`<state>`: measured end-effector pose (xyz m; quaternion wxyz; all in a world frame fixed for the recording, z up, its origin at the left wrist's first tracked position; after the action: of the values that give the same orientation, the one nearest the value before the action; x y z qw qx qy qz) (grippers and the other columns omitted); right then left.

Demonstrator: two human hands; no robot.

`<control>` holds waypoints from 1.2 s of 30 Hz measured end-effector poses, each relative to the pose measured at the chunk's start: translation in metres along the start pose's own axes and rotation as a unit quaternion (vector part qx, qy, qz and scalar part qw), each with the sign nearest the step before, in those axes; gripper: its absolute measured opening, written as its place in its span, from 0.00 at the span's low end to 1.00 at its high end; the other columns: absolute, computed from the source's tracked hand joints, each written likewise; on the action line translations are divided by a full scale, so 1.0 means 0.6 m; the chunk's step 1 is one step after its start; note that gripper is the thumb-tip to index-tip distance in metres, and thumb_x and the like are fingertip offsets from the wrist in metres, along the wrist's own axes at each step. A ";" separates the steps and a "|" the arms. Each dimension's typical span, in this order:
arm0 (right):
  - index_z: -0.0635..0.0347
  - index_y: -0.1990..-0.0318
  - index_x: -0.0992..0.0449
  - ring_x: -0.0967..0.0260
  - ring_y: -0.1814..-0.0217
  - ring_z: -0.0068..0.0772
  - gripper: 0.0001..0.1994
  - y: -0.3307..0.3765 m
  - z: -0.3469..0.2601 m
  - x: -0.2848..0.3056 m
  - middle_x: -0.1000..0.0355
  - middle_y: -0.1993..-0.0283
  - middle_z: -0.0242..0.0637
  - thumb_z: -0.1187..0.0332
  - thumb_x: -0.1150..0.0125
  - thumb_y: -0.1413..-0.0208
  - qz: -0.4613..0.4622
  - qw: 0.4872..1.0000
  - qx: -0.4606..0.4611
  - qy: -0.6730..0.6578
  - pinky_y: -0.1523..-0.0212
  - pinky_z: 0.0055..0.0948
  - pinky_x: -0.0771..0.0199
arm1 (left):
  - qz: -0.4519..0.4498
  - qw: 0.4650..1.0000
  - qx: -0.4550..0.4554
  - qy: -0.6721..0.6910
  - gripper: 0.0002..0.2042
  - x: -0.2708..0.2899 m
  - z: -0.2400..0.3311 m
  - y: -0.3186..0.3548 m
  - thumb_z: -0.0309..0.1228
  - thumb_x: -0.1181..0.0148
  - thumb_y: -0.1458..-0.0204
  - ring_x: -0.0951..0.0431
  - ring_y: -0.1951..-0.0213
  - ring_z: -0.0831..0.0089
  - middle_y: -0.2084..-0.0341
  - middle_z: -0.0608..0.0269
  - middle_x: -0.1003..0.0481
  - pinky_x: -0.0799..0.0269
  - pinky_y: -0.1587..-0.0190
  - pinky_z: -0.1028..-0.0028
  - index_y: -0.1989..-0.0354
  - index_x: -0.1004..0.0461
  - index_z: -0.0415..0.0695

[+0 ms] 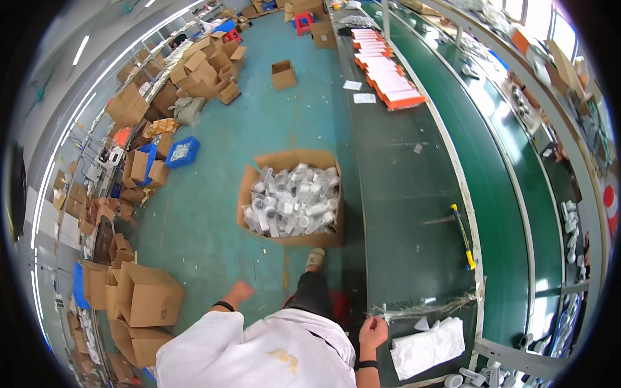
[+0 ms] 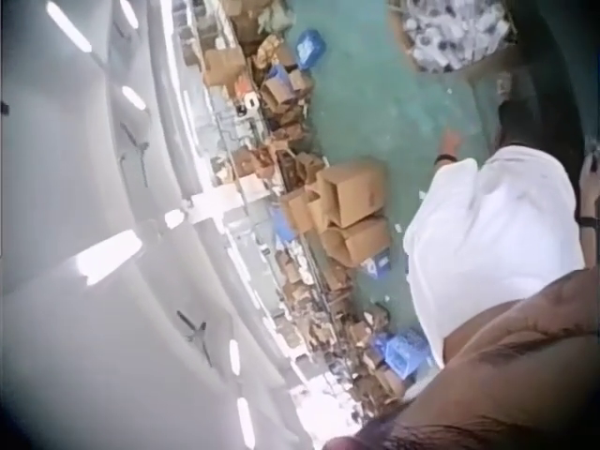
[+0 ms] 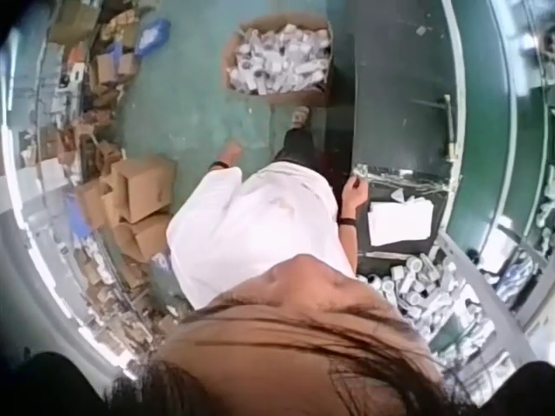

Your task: The person bags handheld fans by hand, places them into a cardboard box, and then moves the full box across the floor. After retrieving an empty box, they return to the workstation to bag more fans and place them into the new box.

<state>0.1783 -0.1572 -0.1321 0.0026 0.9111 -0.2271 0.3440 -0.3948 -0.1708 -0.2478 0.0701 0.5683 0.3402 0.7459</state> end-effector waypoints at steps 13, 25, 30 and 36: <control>0.67 0.60 0.24 0.27 0.57 0.61 0.18 -0.084 -0.068 -0.032 0.24 0.62 0.56 0.58 0.46 0.42 -0.237 0.911 -0.147 0.304 0.56 0.48 0.29 | 0.115 0.885 0.149 0.426 0.22 0.001 -0.242 -0.117 0.45 0.37 0.49 0.20 0.58 0.59 0.61 0.49 0.20 0.25 0.54 0.62 0.55 0.23 0.38; 0.61 0.67 0.20 0.23 0.64 0.44 0.13 -0.216 -0.222 -0.425 0.22 0.68 0.45 0.60 0.38 0.51 -0.424 0.882 -0.078 0.189 0.60 0.37 0.24 | 0.140 0.751 0.409 0.499 0.15 -0.038 -0.387 0.047 0.36 0.44 0.51 0.21 0.65 0.60 0.69 0.50 0.21 0.27 0.64 0.60 0.61 0.22 0.36; 0.59 0.66 0.19 0.22 0.65 0.38 0.14 -0.258 -0.298 -0.500 0.21 0.70 0.40 0.58 0.37 0.51 -0.496 0.850 0.016 0.180 0.60 0.34 0.24 | 0.225 0.750 0.337 0.523 0.18 -0.003 -0.282 0.008 0.39 0.41 0.50 0.20 0.65 0.64 0.67 0.53 0.20 0.25 0.62 0.64 0.57 0.22 0.37; 0.59 0.67 0.18 0.21 0.63 0.41 0.12 -0.330 -0.276 -0.516 0.21 0.68 0.43 0.60 0.38 0.53 -0.488 0.844 0.050 0.216 0.59 0.36 0.23 | 0.186 0.669 0.325 0.642 0.19 0.012 -0.203 0.004 0.40 0.39 0.51 0.21 0.71 0.70 0.69 0.58 0.20 0.25 0.66 0.68 0.56 0.22 0.38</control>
<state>-0.0474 0.1745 -0.1697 0.1733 0.8056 0.2711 0.4975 -0.5057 -0.2214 -0.2553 -0.4949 -0.0120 0.4091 0.7665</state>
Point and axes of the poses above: each hand's wrist, its own y-axis away from the middle knuckle, its own x-axis out of the back of the hand, z = x × y, the point moved 9 cm from there along -y, towards the middle knuckle
